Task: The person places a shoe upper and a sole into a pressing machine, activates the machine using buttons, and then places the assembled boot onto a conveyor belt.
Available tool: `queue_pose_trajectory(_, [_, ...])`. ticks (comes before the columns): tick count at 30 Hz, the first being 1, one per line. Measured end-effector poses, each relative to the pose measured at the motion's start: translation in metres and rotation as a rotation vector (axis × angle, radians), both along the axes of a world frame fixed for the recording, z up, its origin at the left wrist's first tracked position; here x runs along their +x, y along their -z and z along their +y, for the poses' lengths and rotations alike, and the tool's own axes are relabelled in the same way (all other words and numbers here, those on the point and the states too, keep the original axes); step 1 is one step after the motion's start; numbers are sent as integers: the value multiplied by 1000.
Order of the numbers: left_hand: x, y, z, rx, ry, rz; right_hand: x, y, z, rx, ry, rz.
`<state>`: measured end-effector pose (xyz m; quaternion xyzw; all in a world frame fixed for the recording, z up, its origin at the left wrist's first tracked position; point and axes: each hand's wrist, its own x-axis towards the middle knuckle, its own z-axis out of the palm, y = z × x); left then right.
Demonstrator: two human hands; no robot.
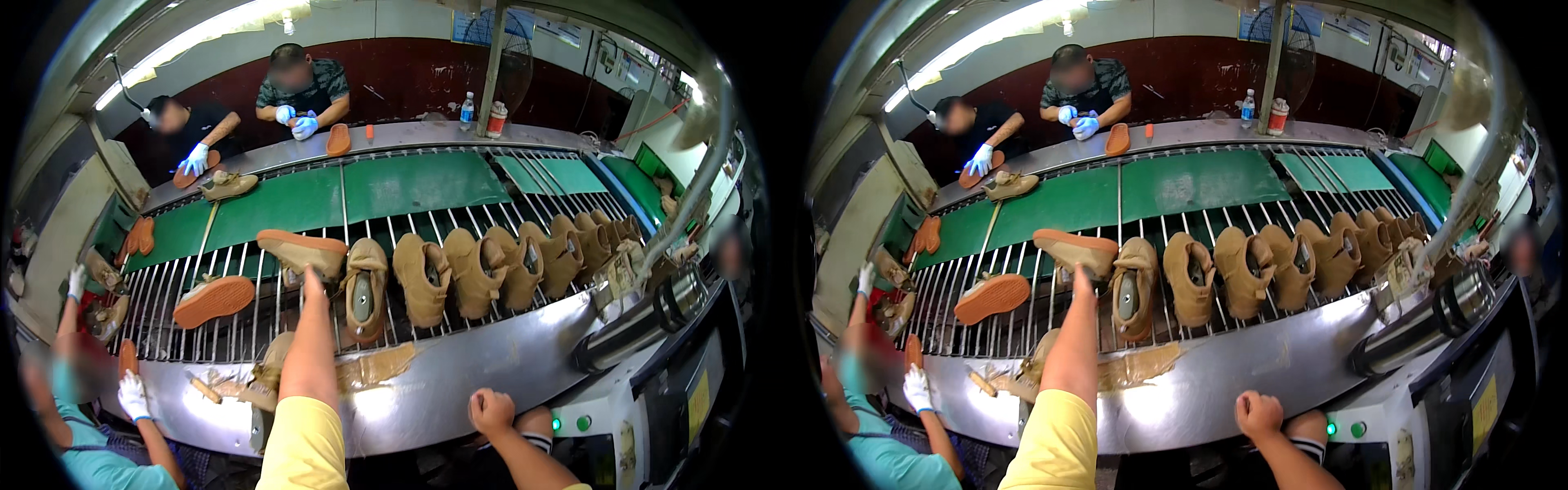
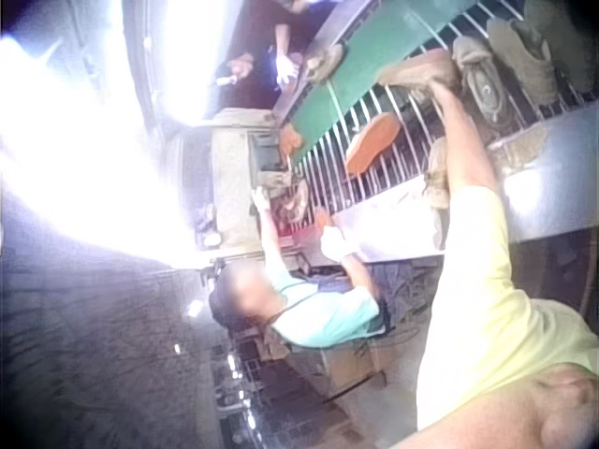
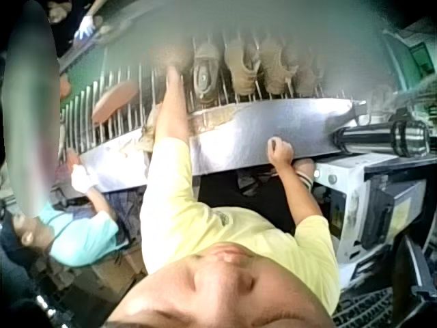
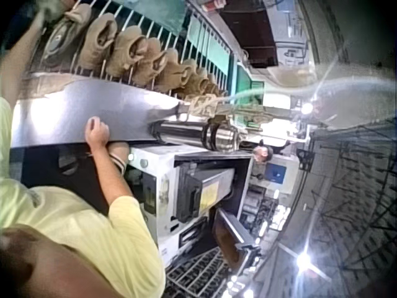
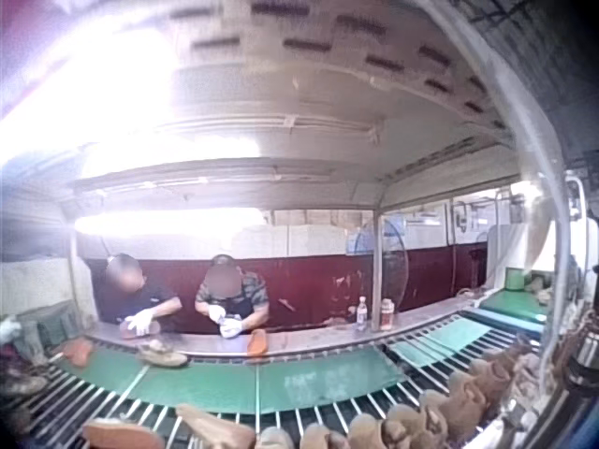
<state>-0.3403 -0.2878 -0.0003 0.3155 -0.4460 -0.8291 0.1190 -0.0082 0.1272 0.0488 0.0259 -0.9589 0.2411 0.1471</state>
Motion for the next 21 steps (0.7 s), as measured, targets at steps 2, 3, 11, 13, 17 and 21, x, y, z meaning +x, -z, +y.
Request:
queue_pose_trajectory(2, [-10, 6, -4, 150, 64, 153, 0, -3, 1, -23, -2, 10])
queue_pose_trajectory(3, [-13, 1, 5, 240, 107, 144, 4, 5, 8, -13, 16, -14])
queue_pose_trajectory(11, [-29, 5, -25, 331, -48, 268, -2, -2, -1, -7, -36, -15])
queue_pose_trajectory(13, [-32, -5, -23, 291, -72, 179, 2, -1, -1, -15, -13, -5])
queue_pose_trajectory(17, [-31, -24, -38, 222, -27, 203, 3, -1, -4, -8, 0, 2])
queue_pose_trajectory(21, [-2, -56, -38, 257, 48, 218, 4, 0, -4, -41, -15, 62])
